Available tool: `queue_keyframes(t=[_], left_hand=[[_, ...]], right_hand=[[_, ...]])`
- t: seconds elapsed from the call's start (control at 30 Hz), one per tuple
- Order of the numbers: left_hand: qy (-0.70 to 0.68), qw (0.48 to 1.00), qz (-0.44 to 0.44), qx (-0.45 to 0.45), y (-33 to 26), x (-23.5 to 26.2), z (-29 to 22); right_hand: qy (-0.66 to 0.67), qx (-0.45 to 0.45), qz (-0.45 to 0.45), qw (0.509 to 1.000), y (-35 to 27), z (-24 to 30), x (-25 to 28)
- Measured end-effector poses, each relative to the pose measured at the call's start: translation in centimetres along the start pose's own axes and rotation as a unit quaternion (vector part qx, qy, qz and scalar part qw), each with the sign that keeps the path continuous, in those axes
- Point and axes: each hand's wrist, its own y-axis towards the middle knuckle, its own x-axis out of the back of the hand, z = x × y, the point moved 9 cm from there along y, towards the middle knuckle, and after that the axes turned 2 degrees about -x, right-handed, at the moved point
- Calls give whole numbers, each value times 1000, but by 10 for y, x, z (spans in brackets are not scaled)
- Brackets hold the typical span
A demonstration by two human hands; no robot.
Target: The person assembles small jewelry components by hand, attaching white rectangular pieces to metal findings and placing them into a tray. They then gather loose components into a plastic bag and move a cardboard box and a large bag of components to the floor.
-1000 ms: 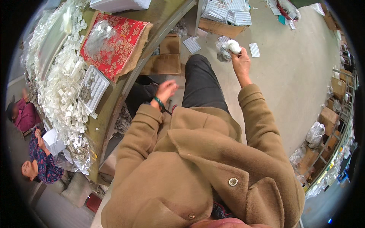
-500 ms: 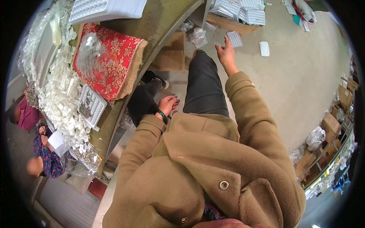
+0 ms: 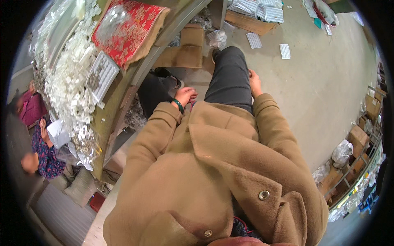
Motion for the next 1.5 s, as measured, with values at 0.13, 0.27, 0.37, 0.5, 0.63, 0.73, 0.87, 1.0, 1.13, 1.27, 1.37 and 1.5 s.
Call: queue_keyframes(t=[0.13, 0.27, 0.37, 0.5, 0.63, 0.73, 0.87, 1.0, 1.13, 1.27, 1.37, 1.5], left_hand=[[9, 1000, 4, -26, -9, -6, -8], [5, 998, 10, -60, -25, -4, -16], [-32, 997, -12, -64, -33, 9, -15], [-87, 994, -17, -67, -37, 19, -9], [-71, 995, -7, -66, -37, 20, -1], [-52, 996, 8, -69, -34, 19, 1], [-71, 994, -4, -84, -33, 21, -11], [-43, 987, -35, -148, -64, 21, -49], [-25, 965, -30, -258, -133, 21, -103], [-40, 901, -115, -417, -217, 47, -149], [-71, 838, -230, -489, -269, 86, -164], [-164, 736, -371, -542, -319, 148, -162]], right_hand=[[81, -23, -17, 996, 2, -35, 3], [135, -10, -10, 991, 8, -70, -8], [102, -42, -18, 994, 10, -79, -11], [91, 1, -27, 995, 1, -42, 4], [123, 58, -53, 989, -18, 8, 20], [106, 145, -99, 979, -30, 48, 29], [98, 218, -136, 961, -42, 92, 36], [7, 337, -150, 930, -69, 166, 34], [115, 348, -67, 928, -96, 237, 27], [208, 396, 70, 891, -143, 329, 20], [116, 507, 109, 847, -193, 402, 5], [53, 576, 177, 797, -246, 458, -48]])
